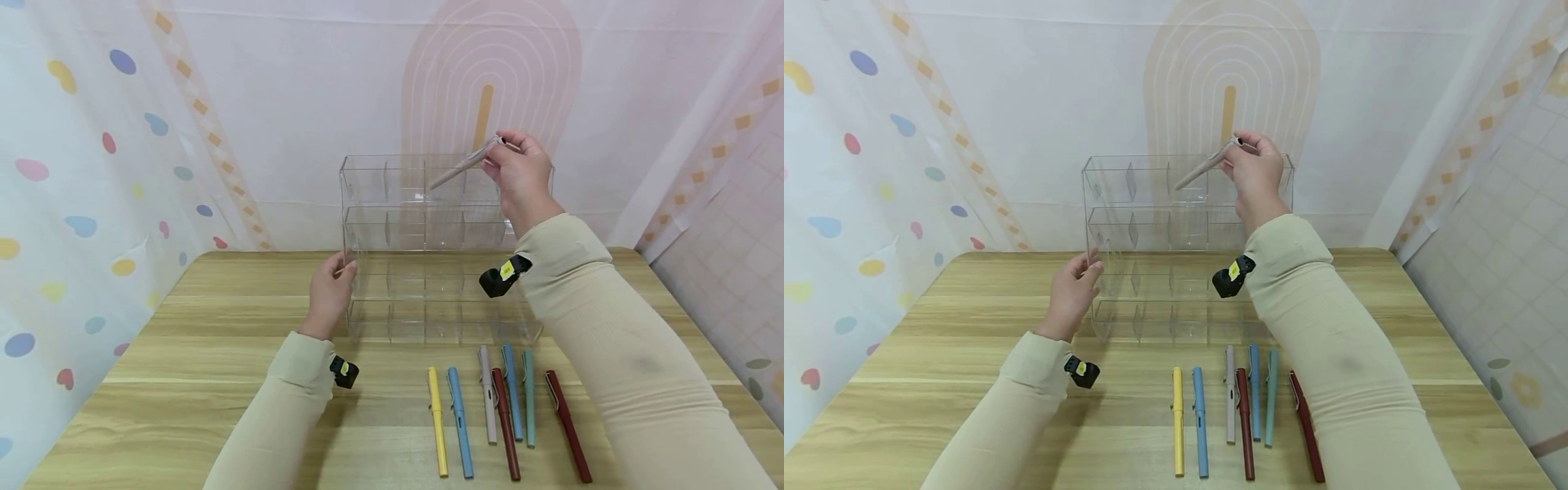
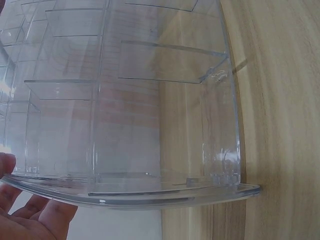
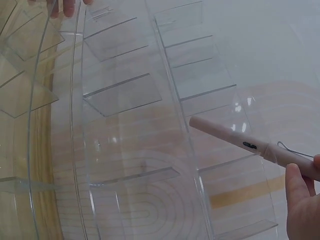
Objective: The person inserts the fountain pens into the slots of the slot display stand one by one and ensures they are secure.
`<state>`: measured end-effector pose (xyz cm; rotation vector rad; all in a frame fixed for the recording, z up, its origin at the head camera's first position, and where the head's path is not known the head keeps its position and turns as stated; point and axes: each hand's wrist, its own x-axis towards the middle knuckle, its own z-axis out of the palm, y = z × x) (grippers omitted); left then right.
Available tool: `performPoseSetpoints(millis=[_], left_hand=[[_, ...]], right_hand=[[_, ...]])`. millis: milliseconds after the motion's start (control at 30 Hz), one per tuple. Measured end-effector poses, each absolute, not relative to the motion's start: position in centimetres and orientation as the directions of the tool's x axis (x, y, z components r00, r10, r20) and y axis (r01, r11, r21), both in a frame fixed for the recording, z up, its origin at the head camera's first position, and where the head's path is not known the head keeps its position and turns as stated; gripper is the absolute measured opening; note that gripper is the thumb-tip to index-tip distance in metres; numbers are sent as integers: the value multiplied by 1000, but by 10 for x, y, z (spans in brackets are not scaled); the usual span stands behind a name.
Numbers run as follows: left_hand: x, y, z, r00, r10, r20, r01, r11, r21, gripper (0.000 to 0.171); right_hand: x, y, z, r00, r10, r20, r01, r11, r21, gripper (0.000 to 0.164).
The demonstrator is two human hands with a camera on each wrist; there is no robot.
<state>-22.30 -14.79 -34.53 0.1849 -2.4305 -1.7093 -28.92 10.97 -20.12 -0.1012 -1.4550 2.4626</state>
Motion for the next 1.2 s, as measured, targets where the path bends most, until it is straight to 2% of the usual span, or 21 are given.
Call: performPoseSetpoints(millis=[667,967,1067,1200], left_hand=[[-223,-150,-348,-981,-186,58,-5,322,947,39],[-223,-150,-347,-980,-188,59,-6,326,945,39],[-223,-150,-347,-980,-191,59,-6,325,946,39],[-222,-149,-346,-980,-191,57,-8,323,947,38]], right_hand=[[-284,113,-204,-966,239,98,-153,-225,-962,37],[-281,116,-205,-950,272,152,-194,-133,-972,43],[-281,116,-205,-945,282,164,-200,-104,-974,40],[-282,115,-204,-945,281,164,-195,-85,-977,26]])
